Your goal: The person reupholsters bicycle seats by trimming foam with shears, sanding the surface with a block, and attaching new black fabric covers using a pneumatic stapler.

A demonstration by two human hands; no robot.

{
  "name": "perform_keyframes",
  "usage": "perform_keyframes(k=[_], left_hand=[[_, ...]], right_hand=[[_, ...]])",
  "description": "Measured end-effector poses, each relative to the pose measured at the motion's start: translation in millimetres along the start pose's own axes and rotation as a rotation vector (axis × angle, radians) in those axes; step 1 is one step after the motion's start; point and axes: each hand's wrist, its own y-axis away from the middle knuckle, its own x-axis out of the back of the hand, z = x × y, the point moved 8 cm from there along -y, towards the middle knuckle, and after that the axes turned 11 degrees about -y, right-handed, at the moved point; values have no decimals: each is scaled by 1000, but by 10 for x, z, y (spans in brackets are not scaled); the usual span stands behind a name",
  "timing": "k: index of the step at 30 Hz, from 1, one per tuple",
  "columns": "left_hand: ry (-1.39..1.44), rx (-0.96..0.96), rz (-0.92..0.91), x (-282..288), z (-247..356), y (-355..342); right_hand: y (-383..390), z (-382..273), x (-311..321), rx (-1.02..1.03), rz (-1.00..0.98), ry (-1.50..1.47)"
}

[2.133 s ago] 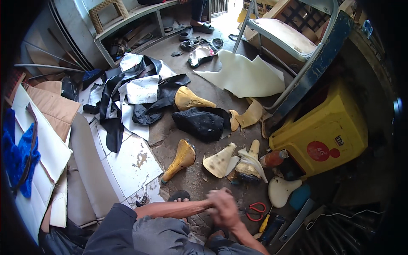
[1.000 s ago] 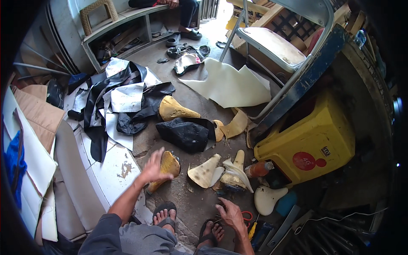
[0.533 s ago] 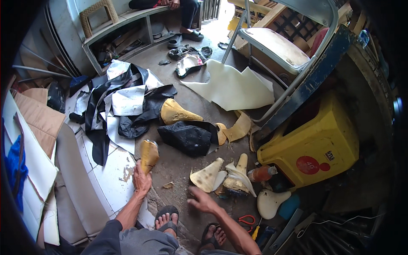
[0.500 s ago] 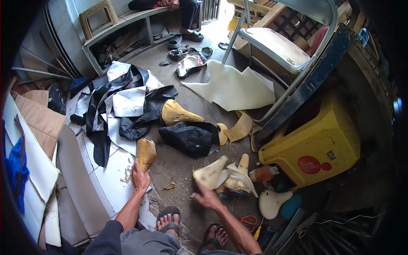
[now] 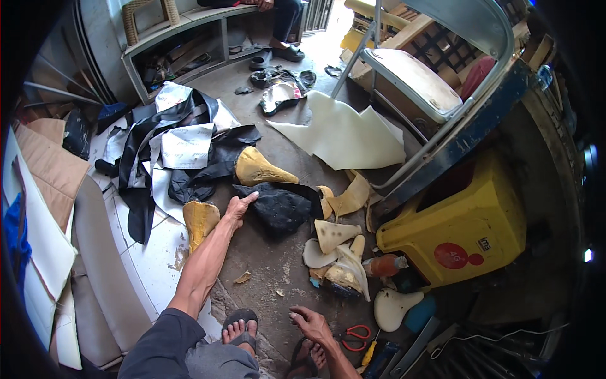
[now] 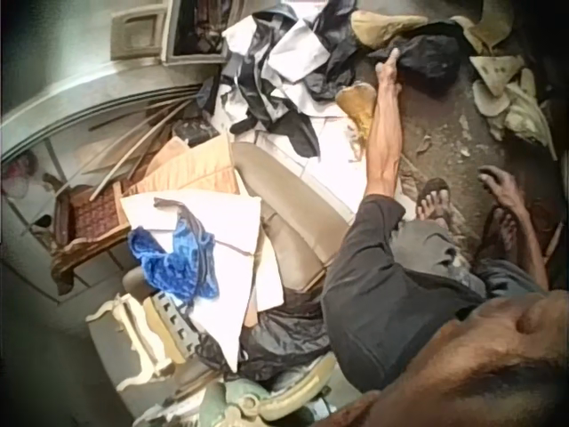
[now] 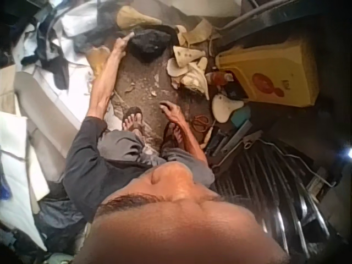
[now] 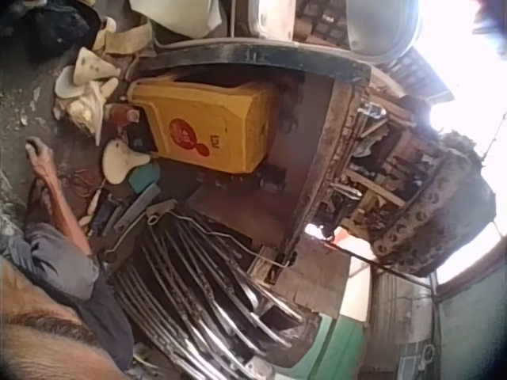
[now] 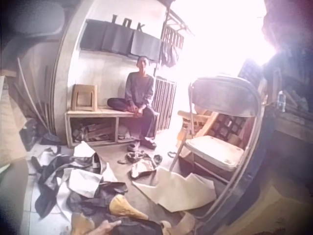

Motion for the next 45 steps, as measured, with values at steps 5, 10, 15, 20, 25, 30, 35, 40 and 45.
perform_keyframes(k=[5,10,15,20,25,30,35,40,45], left_hand=[[290,-100,-49,-103,-14,539],[459,-13,-128,15,-455,1583],[584,378,-238,-197,-1233,2787],[526,521,-245,-356,-969,3062],[507,-286,-486,-229,940,2699],[-514,-1039,-461,-190,1869,2503],[-980,-1384,-263,-293,809,2289],[-1254,-1432,-91,-381,-283,2382],[-1425,-1422,-91,-454,-529,2385]], right_hand=[[36,-20,273,45,123,21],[-20,-291,434,233,304,-52],[-121,-264,413,147,313,-241],[-53,-701,453,140,276,-154],[287,-1881,948,642,229,-573],[508,-2164,1045,975,221,-224],[373,-1091,658,1057,440,220],[239,11,380,791,448,379],[299,182,303,670,361,356]])
